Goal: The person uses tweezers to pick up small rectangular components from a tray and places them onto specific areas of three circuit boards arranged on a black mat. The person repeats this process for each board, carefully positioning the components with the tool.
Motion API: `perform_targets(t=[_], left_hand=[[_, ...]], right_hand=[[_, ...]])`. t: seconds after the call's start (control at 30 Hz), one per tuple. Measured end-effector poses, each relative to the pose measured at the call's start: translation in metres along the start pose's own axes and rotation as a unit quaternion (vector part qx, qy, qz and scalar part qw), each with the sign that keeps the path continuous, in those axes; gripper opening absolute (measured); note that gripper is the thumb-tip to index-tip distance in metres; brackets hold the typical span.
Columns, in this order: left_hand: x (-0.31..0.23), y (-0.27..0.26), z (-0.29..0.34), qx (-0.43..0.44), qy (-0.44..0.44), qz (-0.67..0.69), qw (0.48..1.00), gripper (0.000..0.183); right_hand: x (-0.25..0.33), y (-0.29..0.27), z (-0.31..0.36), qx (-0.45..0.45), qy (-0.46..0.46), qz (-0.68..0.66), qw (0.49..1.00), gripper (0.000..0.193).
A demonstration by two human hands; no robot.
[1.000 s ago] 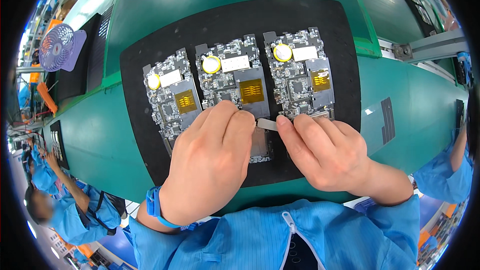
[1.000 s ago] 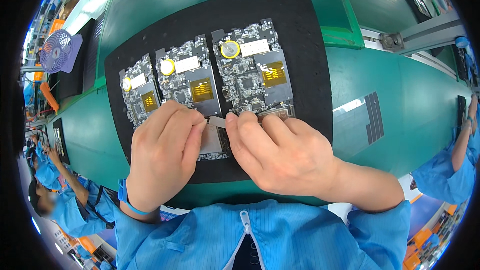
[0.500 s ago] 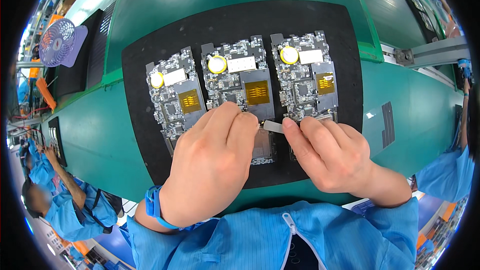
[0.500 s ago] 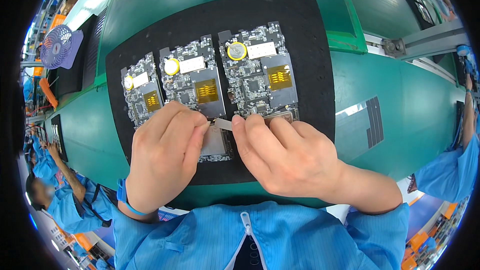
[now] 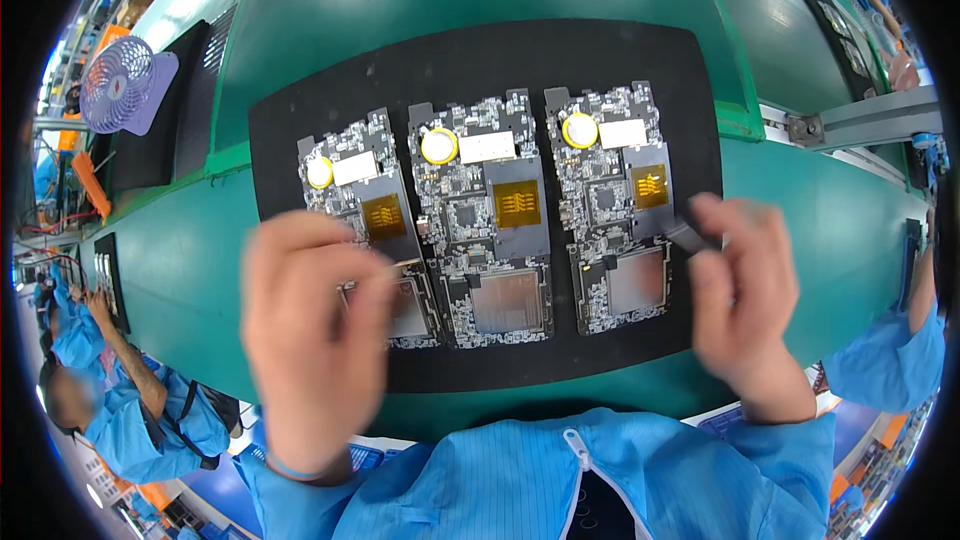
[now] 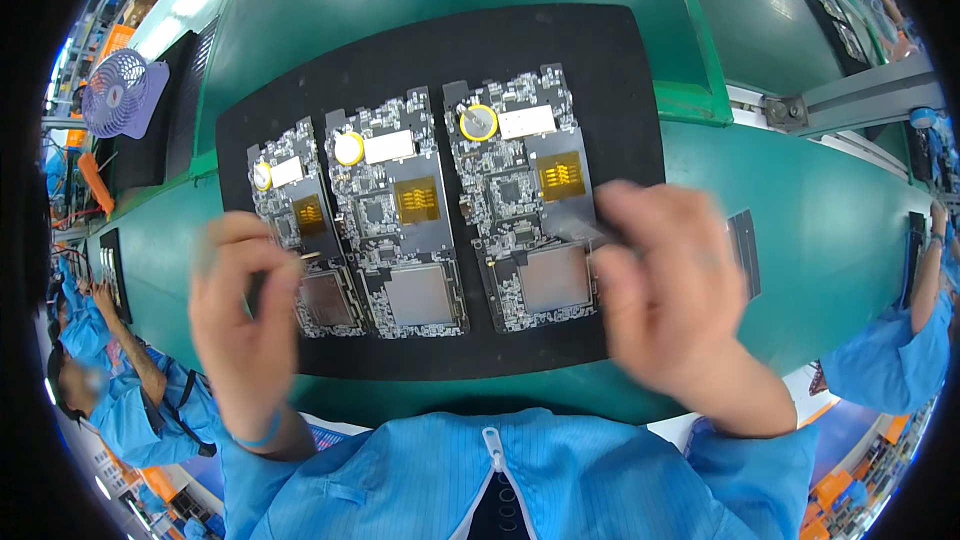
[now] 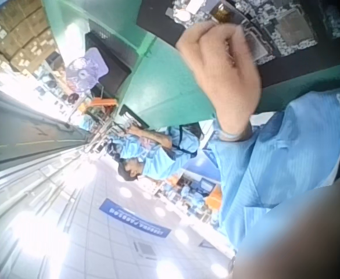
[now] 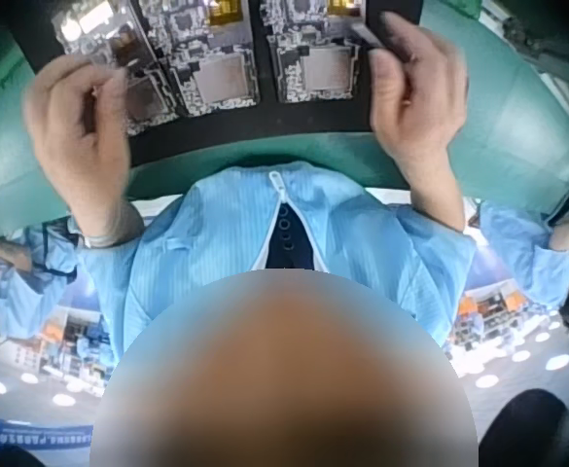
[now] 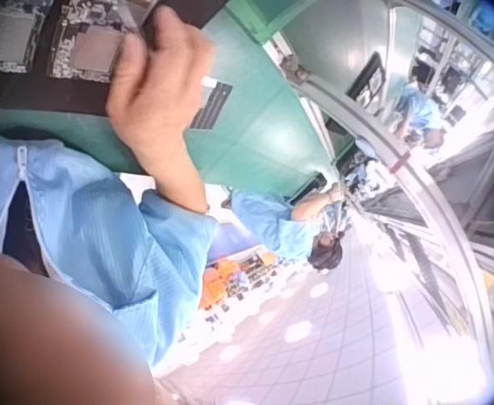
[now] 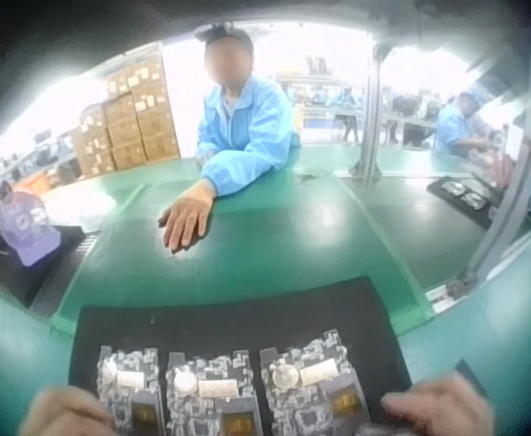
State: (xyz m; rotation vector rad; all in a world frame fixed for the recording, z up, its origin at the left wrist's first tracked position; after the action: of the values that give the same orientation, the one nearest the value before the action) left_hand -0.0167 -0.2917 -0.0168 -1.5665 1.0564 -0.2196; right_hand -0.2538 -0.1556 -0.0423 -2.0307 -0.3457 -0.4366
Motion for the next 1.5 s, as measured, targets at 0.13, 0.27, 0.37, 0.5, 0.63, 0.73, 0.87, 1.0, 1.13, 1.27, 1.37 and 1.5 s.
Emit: perform_targets(t=[0.13,0.27,0.37,0.5,0.63,0.73,0.87,1.0,1.13,1.27,1.37,1.5], left_hand=[[0.114,-0.019,0.059,-0.086,-0.321,0.316,0.889,0.005],[0.145,0.008,0.084,0.004,-0.302,0.539,0.786,0.005],[0.136,0.013,0.074,-0.048,-0.295,0.512,0.805,0.007],[0.119,0.002,0.042,-0.076,-0.287,0.541,0.787,0.007],[0.158,-0.007,-0.01,-0.048,-0.269,0.557,0.785,0.013],[0.219,-0.002,-0.068,-0.032,-0.284,0.513,0.809,0.021],[0.272,0.024,-0.149,-0.042,-0.289,0.433,0.853,0.019],[0.285,0.025,-0.185,-0.036,-0.293,0.404,0.866,0.019],[0.282,0.005,-0.201,-0.088,-0.26,0.376,0.885,0.021],[0.231,-0.03,-0.171,-0.107,-0.217,0.336,0.91,0.025],[0.182,-0.045,-0.106,-0.005,-0.249,0.429,0.869,0.023],[0.111,-0.022,0.013,0.01,-0.277,0.4,0.874,0.016]], right_hand=[[-0.07,-0.007,0.035,0.042,0.392,-0.264,0.88,0.047],[-0.07,0.014,0.025,0.153,0.483,-0.377,0.775,0.049],[-0.063,0.022,0.013,0.16,0.515,-0.444,0.716,0.046],[-0.06,0.015,-0.015,0.111,0.439,-0.483,0.749,0.044],[-0.079,0.027,-0.072,0.125,0.435,-0.469,0.758,0.043],[-0.099,0.066,-0.137,0.085,0.372,-0.476,0.792,0.046],[-0.145,0.102,-0.216,-0.015,0.334,-0.369,0.867,0.054],[-0.141,0.104,-0.271,-0.07,0.258,-0.22,0.938,0.054],[-0.133,0.092,-0.288,-0.073,0.273,-0.284,0.916,0.05],[-0.127,0.066,-0.246,-0.022,0.242,-0.391,0.888,0.05],[-0.087,0.024,-0.171,0.028,0.306,-0.412,0.858,0.044],[-0.077,-0.024,-0.05,0.014,0.373,-0.337,0.864,0.041]])
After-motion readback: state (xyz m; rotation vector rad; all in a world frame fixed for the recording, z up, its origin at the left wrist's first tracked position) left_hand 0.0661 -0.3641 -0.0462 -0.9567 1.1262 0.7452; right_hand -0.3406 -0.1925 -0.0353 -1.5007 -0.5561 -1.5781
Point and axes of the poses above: each hand's wrist, its own z-axis away from the middle knuckle, its own y-axis out of the palm, x = y × z, the point moved 6 cm from there along -z, towards the middle knuckle, and after that the axes turned 4 degrees about -z, right-handed, at the moved point
